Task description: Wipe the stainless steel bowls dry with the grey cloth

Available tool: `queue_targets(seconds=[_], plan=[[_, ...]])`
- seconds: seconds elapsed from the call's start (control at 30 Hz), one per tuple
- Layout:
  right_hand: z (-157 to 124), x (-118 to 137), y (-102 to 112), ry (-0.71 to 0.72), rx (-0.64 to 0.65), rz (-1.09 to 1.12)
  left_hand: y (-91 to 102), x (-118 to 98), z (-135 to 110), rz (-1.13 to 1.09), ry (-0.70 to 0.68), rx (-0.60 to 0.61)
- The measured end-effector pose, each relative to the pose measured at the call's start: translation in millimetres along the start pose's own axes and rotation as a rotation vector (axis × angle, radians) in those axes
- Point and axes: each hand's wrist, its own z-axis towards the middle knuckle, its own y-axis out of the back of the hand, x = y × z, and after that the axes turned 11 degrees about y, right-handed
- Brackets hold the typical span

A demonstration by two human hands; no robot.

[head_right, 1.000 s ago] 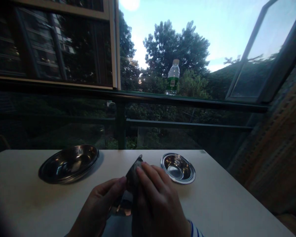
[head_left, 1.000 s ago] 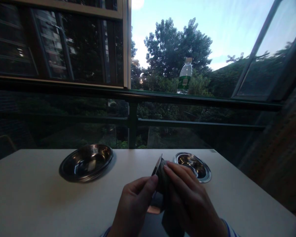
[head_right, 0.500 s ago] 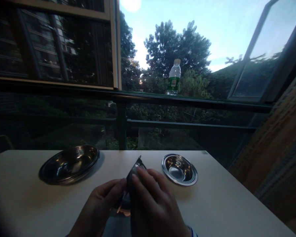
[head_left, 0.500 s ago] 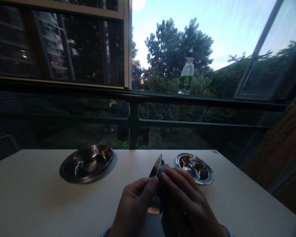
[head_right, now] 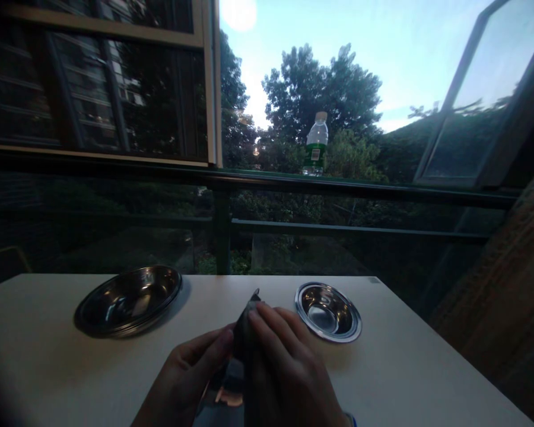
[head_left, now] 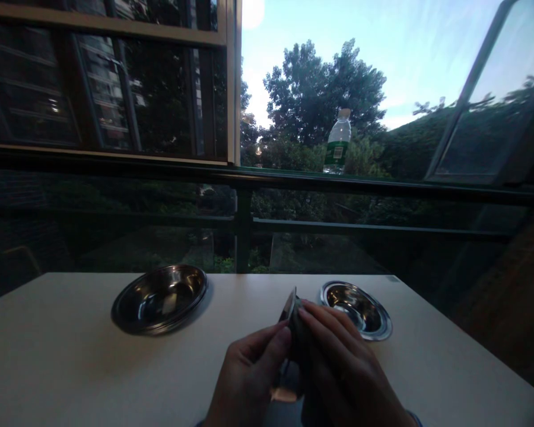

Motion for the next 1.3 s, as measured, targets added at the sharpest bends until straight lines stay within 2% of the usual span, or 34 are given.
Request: queue_targets(seconds=[0.07,0.2,0.37,0.53,0.7,0.83,0.87,1.0,1.07,1.17,1.2,1.3], plan=[[-1.0,-0.4,-0.7,-0.001,0.009,-0.005,0.1,-0.1,-0.2,0.024,-0.004,-0.016],[-2.0,1.0,-2.4,0.167,-0.038,-0.083,0.6,-1.5,-0.3,0.026,-0.043,-0.024],[-0.7,-1.1,0.2,-0.029,-0.003,-0.028,-0.4,-0.2,-1.1,0.060,-0.023,0.015],[1.5,-2.4,0.6,0.140,-0.075,-0.059,0.5,-1.0,0.0,0.064,-0.066,-0.002],[-1.1,-4.1,-0.4,-0.024,-0.016,-0.013,0.1,-0.4,-1.3,0.068,-0.017,0.012],[-2.2,-2.5,-2.6,0.143,-0.045,-0.061,0.3,-0.5,-0.8,0.041,-0.029,-0.014],[-2.0,-2.6,-2.7,0.143,-0.050,-0.049,0.4,-0.4,-0.6,0.044,-0.030,-0.016],[-2.1,-4.1,-1.9,-0.043,-0.009,0.023,1.3,0.3,-0.1,0.085,-0.010,0.006],[-3.2,-3.4,-2.9,-0.017,-0.015,0.008,2.3,0.6,0.5,0.078,-0.009,-0.008],[-4.2,-1.3,-6.0,0.115,-0.033,-0.030,4.0,0.6,2.3,0.039,-0.013,-0.035],[-4.0,-1.0,-7.0,0.119,-0.035,-0.030,4.3,0.6,2.9,0.030,-0.011,-0.030],[-2.8,-2.3,-8.6,0.003,-0.023,-0.015,5.2,0.3,4.1,0.019,0.000,0.006]])
